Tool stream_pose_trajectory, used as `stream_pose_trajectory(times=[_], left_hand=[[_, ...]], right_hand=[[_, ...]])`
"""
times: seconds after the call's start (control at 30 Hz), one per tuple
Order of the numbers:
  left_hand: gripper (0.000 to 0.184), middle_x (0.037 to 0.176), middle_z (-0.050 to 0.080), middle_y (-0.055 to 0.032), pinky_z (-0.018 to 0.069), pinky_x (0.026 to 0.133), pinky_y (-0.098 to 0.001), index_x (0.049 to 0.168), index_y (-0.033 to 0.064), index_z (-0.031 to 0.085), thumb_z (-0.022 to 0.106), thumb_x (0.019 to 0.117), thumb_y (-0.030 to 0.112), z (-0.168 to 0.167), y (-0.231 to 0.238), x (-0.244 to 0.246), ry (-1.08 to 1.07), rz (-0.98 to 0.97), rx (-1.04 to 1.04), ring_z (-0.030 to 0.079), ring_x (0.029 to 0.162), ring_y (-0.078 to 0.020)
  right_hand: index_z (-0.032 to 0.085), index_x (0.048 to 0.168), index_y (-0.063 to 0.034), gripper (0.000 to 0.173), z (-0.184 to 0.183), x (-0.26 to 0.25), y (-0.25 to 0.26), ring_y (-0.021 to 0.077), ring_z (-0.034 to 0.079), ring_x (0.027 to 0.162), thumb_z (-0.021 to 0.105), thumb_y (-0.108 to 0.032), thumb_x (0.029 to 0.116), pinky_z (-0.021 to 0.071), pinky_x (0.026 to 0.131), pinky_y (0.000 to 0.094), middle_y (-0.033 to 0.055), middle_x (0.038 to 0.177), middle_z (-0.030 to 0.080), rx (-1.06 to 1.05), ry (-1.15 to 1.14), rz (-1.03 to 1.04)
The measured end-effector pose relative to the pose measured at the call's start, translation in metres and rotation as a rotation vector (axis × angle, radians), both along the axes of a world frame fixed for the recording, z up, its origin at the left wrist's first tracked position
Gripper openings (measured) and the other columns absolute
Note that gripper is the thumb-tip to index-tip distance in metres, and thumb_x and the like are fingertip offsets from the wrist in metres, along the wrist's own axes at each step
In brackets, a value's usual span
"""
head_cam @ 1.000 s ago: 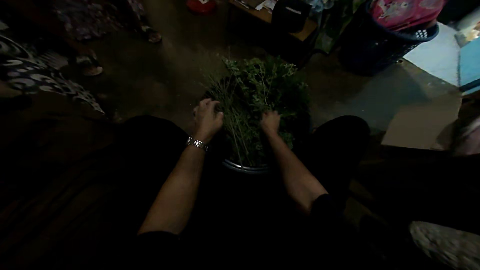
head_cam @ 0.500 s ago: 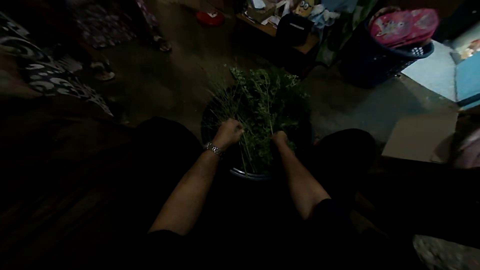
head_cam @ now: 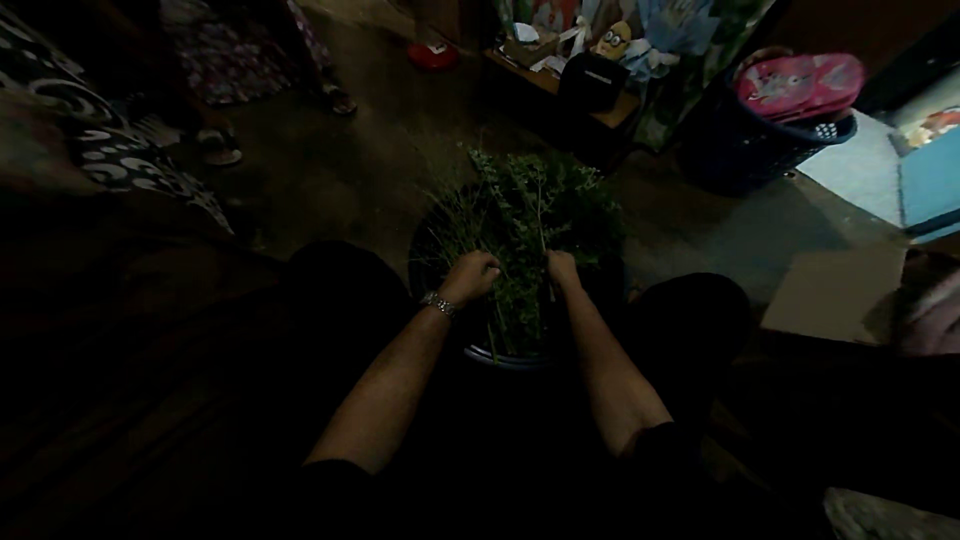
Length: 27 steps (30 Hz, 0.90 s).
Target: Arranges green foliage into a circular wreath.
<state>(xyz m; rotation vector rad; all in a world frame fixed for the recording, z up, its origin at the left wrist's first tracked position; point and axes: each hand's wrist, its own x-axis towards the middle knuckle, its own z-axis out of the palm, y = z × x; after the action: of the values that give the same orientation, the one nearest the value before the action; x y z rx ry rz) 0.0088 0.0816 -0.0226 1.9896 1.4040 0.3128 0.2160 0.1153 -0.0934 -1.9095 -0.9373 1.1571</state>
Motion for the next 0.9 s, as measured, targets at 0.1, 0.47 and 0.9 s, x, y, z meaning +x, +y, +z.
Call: stream_pose_trajectory(times=[0.1, 0.47, 0.9], left_hand=[[0.033, 0.128, 0.065, -0.0233, 0.0455, 0.107, -0.052, 0.13, -0.0019, 0.065, 0.046, 0.1104, 0.018, -0.001, -0.003, 0.008, -0.099, 0.041, -0.061, 0.062, 0.121, -0.0352], [0.038, 0.102, 0.065, -0.0124, 0.0499, 0.084, -0.0356, 0.118, -0.0019, 0.067, 0.044, 0.1115, 0.028, 0.002, 0.001, 0.019, -0.461, 0.281, -0.323, 0.058, 0.087, -0.0161], [0.022, 0.092, 0.068, -0.0056, 0.0534, 0.072, -0.0225, 0.111, -0.0015, 0.068, 0.057, 0.1062, 0.017, 0.001, -0.004, 0.022, -0.479, 0.268, -0.333, 0.063, 0.075, -0.0065]], right_hand=[[0.064, 0.125, 0.0005, 0.035, 0.023, -0.014, -0.008, 0.0275, 0.06, 0.099, 0.053, -0.028, 0.1082, 0.0501, 0.088, 0.0478, 0.0188, 0.116, 0.064, 0.012, 0.158, 0.002], [0.06, 0.122, 0.0052, 0.03, 0.066, -0.044, -0.065, 0.0108, 0.053, 0.074, 0.046, -0.018, 0.1108, 0.0485, 0.07, 0.0266, 0.0088, 0.092, 0.058, 0.1, 0.157, 0.433], [0.069, 0.125, 0.0007, 0.028, 0.055, -0.025, -0.063, 0.0449, 0.059, 0.122, 0.063, -0.011, 0.1008, 0.051, 0.103, 0.0519, 0.0289, 0.133, 0.058, 0.549, -0.666, 0.493]])
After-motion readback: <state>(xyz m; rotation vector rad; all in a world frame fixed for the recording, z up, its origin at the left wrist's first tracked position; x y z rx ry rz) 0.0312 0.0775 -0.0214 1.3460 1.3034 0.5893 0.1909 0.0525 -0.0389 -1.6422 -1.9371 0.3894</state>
